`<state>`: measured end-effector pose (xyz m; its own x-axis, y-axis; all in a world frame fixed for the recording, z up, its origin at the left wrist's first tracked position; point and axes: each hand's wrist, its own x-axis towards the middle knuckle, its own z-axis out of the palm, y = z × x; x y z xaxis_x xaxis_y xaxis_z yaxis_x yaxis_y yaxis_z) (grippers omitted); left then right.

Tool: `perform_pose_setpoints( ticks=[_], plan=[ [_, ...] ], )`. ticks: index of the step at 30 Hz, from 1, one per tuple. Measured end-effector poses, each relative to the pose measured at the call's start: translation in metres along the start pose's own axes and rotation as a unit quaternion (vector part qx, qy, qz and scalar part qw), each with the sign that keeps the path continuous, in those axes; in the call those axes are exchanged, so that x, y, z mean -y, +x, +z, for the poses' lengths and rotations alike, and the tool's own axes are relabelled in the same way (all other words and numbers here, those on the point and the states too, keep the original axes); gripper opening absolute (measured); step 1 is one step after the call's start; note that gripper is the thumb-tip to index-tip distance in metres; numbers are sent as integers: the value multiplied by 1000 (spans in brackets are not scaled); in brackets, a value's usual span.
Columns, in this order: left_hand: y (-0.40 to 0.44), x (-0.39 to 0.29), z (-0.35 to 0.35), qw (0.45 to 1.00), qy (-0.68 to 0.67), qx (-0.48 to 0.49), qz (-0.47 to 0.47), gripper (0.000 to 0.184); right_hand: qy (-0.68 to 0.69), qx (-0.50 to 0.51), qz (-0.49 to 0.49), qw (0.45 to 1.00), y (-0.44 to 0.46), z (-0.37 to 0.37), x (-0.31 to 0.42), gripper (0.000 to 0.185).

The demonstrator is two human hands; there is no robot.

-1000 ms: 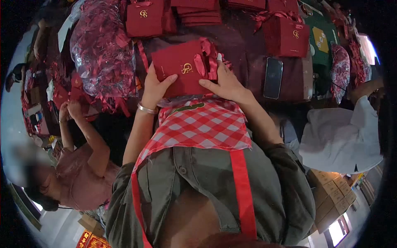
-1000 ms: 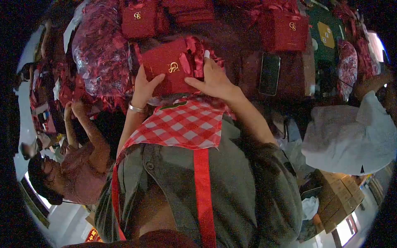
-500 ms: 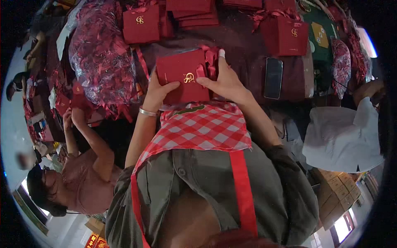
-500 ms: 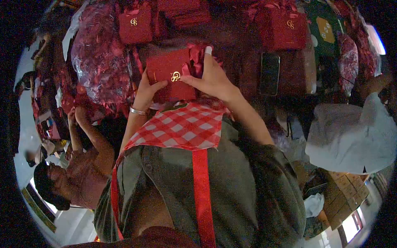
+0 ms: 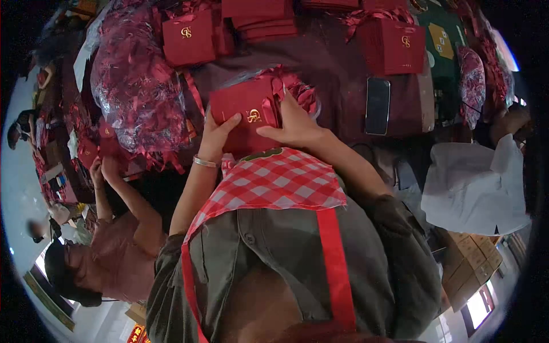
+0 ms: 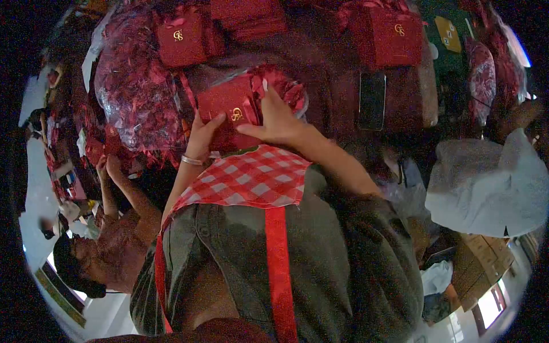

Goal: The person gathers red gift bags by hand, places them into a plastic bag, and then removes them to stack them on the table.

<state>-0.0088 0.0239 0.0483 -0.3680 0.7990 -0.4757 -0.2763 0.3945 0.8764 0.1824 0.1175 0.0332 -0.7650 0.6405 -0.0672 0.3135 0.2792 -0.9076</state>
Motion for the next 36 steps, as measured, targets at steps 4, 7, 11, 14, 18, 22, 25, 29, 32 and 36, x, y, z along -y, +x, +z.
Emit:
perform_pose_setpoints(
  ticks=[4,7,11,14,18,22,25,29,32,36],
  plan=[
    [2,-3,0,999,-13,-7,-30,53,11,1,92,996,-10,-13,-9,113],
    [0,-10,-2,997,-25,-6,-71,56,-96,72,136,983,7,-20,-7,101],
    [9,-4,-16,992,-66,69,-83,57,-104,36,137,984,8,-3,-18,93],
    [6,-6,-11,985,-109,51,-121,57,-16,58,75,995,9,9,-41,117],
    [8,1,-12,990,-82,14,-110,55,0,71,69,995,11,12,-43,112],
    [4,-2,-3,993,-72,-8,-96,52,-22,97,65,993,7,-6,-29,101],
    [9,8,-10,996,-69,12,-61,52,-14,68,31,997,4,-30,-24,80],
    [5,5,-7,993,-96,-5,-64,47,68,-54,82,993,-15,-35,-28,69],
    [6,5,-6,994,-84,-10,-64,40,36,-38,55,997,-22,-20,-27,81],
    [8,7,-2,992,-101,-19,-70,33,-4,66,95,993,-24,7,-21,105]
  ],
)
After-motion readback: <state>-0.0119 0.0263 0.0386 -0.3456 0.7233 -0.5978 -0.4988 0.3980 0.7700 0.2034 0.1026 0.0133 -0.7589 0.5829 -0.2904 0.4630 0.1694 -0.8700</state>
